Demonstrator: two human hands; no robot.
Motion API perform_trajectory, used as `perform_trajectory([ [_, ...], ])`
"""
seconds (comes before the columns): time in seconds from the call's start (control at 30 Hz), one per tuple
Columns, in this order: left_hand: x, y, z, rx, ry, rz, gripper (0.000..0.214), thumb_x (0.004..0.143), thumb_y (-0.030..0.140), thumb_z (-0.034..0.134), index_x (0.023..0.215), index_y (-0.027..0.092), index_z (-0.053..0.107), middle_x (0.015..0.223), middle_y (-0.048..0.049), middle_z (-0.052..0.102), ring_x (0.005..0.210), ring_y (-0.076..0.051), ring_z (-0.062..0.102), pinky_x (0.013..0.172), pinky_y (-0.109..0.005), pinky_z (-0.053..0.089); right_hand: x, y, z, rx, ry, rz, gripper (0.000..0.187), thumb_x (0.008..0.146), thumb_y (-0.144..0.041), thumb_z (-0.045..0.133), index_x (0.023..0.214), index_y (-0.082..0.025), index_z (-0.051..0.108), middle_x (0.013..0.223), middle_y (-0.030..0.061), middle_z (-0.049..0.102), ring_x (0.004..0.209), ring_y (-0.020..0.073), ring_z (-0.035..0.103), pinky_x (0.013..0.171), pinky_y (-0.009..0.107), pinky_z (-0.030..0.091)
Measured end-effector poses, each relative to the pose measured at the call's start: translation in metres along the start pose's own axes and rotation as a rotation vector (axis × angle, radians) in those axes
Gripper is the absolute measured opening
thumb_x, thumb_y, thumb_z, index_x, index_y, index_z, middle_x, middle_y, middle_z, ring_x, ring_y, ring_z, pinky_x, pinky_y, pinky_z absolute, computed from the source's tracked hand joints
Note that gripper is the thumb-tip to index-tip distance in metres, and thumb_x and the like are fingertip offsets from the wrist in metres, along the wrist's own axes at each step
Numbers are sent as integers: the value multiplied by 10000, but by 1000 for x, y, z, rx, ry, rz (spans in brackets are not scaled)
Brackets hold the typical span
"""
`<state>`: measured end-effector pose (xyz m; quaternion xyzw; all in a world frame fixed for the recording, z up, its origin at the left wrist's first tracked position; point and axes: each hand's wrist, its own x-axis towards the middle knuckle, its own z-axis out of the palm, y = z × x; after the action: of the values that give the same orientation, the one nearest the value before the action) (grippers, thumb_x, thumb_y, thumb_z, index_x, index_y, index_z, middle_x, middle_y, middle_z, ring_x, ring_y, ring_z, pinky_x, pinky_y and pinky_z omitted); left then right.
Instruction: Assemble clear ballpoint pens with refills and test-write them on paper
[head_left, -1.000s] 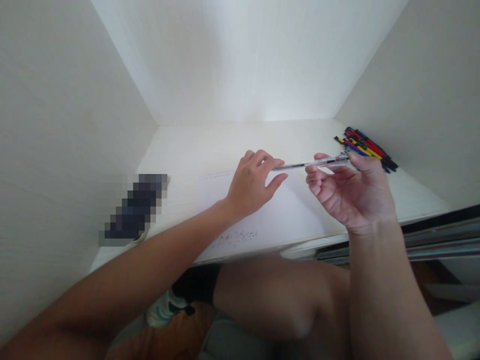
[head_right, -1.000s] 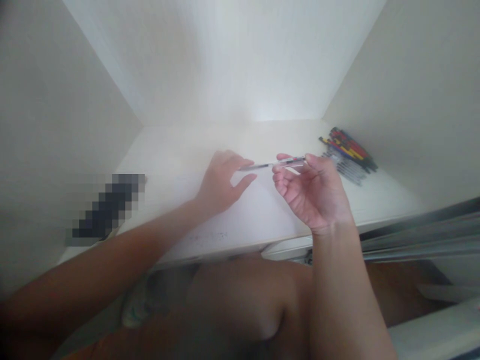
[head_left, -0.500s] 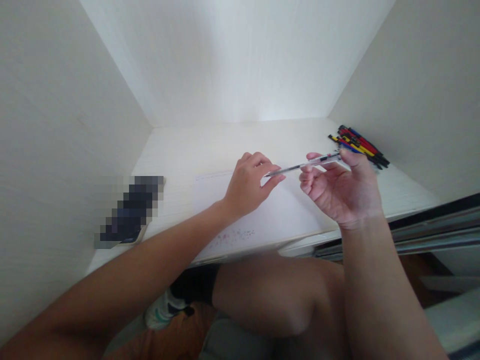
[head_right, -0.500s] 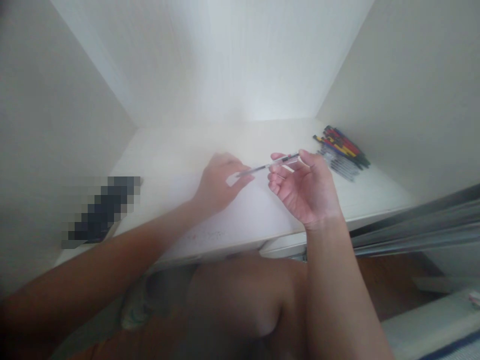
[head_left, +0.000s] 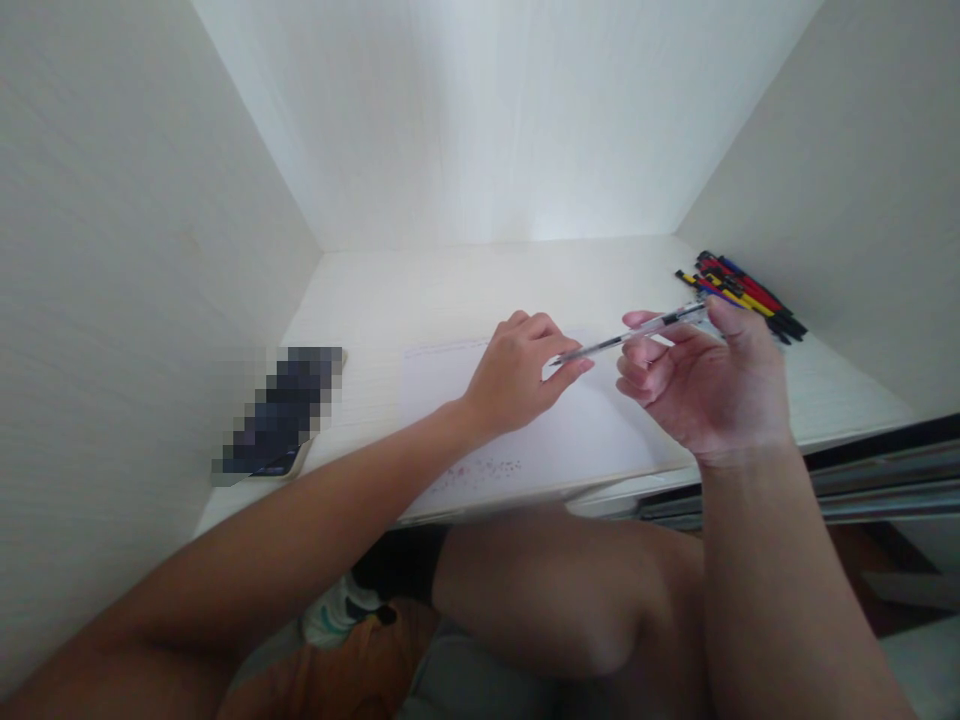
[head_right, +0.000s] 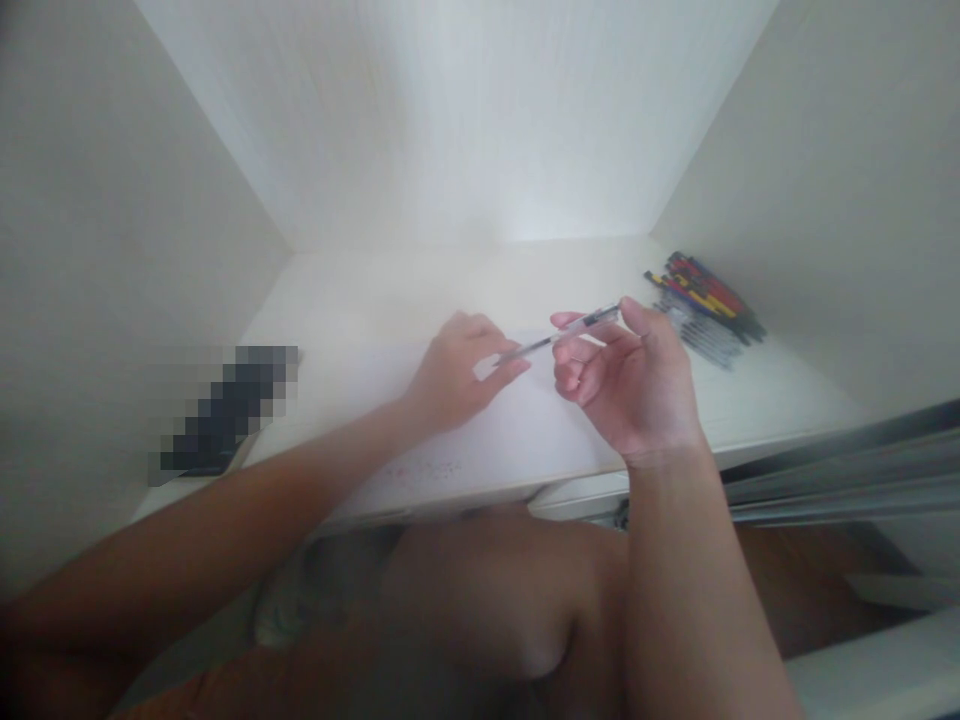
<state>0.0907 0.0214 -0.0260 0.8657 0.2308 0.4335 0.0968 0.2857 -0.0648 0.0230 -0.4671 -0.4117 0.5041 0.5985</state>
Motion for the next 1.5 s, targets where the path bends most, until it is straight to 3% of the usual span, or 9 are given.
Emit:
perform_trajectory([
  [0.17,-1,0,0,15,-54,-9,244,1020,440,646,989,237,777,889,-31,699,881,-214,602,864,-396,467,1,-1,0,21,34,12,444,856,-656,615,887,-248,790,714,82,711,633,240,656,572,411,544],
  [0.33,0,-2,2,0,-38,1,219,1001,427,681,992,238,791,861,-29,686,861,-211,596,847,-384,466,2,-1,-1,70,89,-5,351,859,-577,640,844,-263,797,696,67,703,686,236,668,592,389,559],
  [0.57,0,-2,1,-29,-29,16,199,984,398,711,970,222,801,818,-20,655,825,-197,582,815,-362,443,2,-3,1,132,96,43,269,836,-511,703,792,-262,796,644,32,674,569,166,587,500,305,500],
  [0.87,1,-1,2,4,-86,-14,206,983,410,711,970,227,803,818,-22,665,834,-200,582,821,-360,440,1,-4,6,22,98,9,527,852,-745,624,774,-246,776,604,38,603,531,164,535,494,319,450],
  [0.97,1,-1,1,17,-108,-19,221,983,423,708,965,224,801,823,-26,672,836,-202,587,824,-361,441,5,2,10,-12,141,-45,531,841,-747,672,740,-233,754,592,18,563,505,130,487,463,285,394],
  [1.13,0,-3,2,20,-116,0,258,981,457,704,963,216,796,825,-29,691,824,-204,591,814,-360,434,10,17,16,-111,266,-186,420,760,-579,886,730,-191,728,666,6,602,535,82,467,453,229,362],
  [1.5,3,1,-1,124,-276,-7,487,1074,533,499,847,176,740,819,-51,715,826,-216,606,784,-371,383,13,24,13,-156,320,-296,446,843,-604,812,742,-184,704,745,23,639,557,80,477,469,226,389],
])
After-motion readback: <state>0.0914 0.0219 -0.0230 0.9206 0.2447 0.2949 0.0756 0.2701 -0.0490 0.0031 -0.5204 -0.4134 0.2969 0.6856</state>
